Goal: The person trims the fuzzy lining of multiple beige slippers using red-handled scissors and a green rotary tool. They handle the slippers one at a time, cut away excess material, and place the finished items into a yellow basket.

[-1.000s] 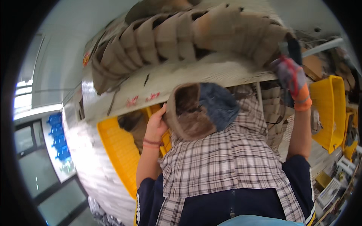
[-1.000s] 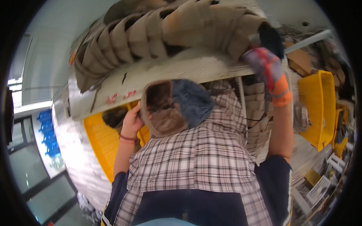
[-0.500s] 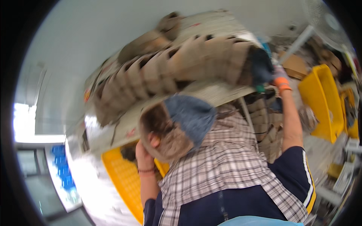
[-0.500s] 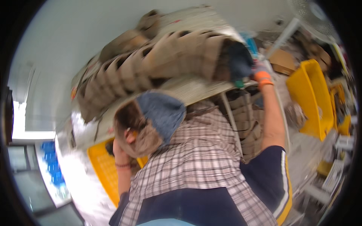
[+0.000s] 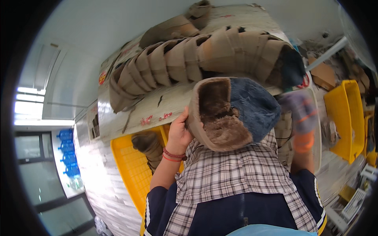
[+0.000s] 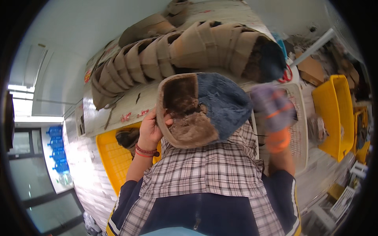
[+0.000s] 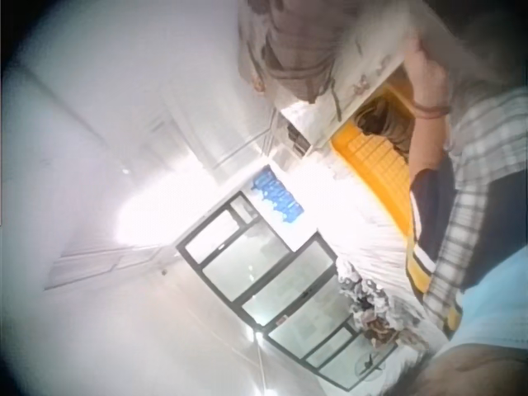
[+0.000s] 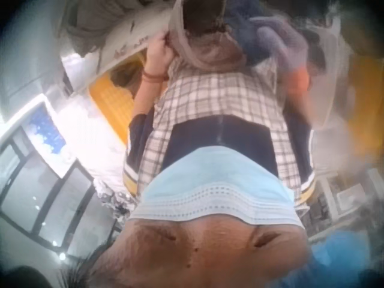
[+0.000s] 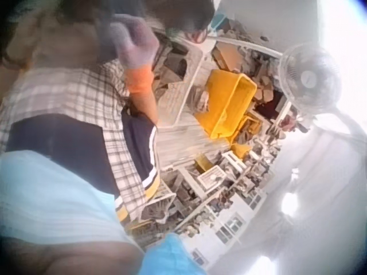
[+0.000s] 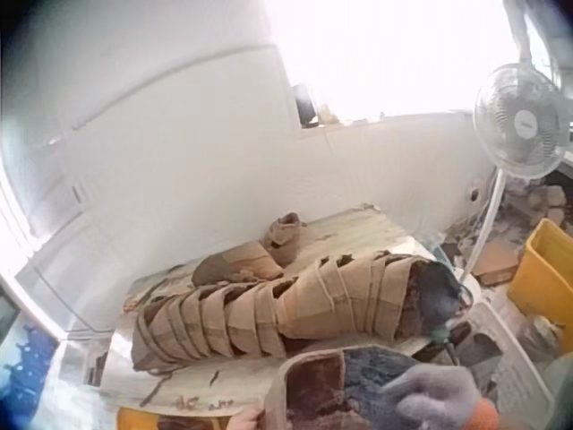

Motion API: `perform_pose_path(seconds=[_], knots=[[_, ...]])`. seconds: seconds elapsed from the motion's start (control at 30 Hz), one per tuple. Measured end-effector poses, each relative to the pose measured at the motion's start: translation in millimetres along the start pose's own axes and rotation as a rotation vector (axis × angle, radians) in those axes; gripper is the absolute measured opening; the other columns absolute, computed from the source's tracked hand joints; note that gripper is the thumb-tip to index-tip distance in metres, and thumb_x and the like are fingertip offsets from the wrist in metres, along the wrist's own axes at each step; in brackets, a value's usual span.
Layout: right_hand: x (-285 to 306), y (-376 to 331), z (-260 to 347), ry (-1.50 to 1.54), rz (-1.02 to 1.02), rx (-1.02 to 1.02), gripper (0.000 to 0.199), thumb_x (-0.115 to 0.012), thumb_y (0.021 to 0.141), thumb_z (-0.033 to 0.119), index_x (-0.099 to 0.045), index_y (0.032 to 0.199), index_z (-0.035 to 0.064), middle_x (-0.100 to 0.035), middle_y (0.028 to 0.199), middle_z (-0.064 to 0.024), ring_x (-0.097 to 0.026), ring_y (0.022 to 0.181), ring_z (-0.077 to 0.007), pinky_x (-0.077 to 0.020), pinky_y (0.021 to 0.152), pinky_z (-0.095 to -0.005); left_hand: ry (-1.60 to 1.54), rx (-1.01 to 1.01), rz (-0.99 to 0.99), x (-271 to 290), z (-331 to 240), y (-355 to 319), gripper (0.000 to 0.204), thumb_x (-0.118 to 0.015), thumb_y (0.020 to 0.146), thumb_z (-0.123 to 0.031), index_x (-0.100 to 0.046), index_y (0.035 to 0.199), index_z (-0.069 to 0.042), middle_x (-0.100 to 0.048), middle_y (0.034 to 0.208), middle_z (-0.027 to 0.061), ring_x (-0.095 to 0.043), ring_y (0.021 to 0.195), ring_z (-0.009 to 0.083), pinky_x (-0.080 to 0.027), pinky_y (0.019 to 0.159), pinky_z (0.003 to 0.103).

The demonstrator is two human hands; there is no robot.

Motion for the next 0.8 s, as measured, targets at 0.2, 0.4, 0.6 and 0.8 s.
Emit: perform_pose_path(seconds=[0.2,0.4,0.6,0.8], knots=[[-83.0,-34.5,-3.0,0.360,0.150,-0.284,0.047,-0.069,0.082,0.017,-0.052,0.120,-0.0027,-0.062,0.109,-0.0095,-0.057,0.101,-0.0155,-0.0454,0.088,-0.0285,0.587,-0.216,0.398,-82.8,37.8,32.7,0.029,-0.049,0.096,-0.023,-0.054,0.112,0.001,-0.061,0.109,0.0084,-0.058,0.097,0.0153,-0.045,0.088,0.027],[-11.7,-28.7,-0.9,0.182,-0.547,-0.050,0.031,-0.060,0.084,0.007,-0.055,0.113,-0.0044,-0.066,0.099,-0.0103,-0.063,0.088,-0.0185,-0.0504,0.078,-0.0299,1.531,-1.396,0.319,-149.2,-59.8,68.6,0.019,-0.059,0.086,-0.023,-0.060,0.088,-0.004,-0.055,0.121,0.0193,-0.050,0.111,0.0327,-0.037,0.096,0.040],[41.9,70.8,-105.8,-0.285,-0.641,-0.032,0.027,-0.059,0.081,0.009,-0.058,0.105,-0.0033,-0.067,0.089,-0.0125,-0.064,0.076,-0.0253,-0.0490,0.070,-0.0328,2.125,-0.969,0.011,-150.5,-145.0,213.7,0.050,-0.052,0.085,-0.053,-0.062,0.116,-0.015,-0.058,0.123,0.0110,-0.051,0.116,0.0281,-0.030,0.102,0.042],[-9.0,136.6,-125.5,0.861,-0.154,-0.117,0.026,-0.060,0.083,0.008,-0.058,0.107,-0.0022,-0.063,0.106,-0.0115,-0.061,0.094,-0.0224,-0.0495,0.084,-0.0300,1.909,-0.463,0.186,-129.6,-145.3,222.1,0.048,-0.051,0.087,-0.046,-0.064,0.111,-0.006,-0.065,0.110,0.0096,-0.058,0.103,0.0206,-0.041,0.090,0.029]])
Point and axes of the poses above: each hand's wrist, its own y-axis towards the middle knuckle, its own x-axis out of the back of the hand, z = x × y, the point moved 4 cm from there along y, towards the middle knuckle
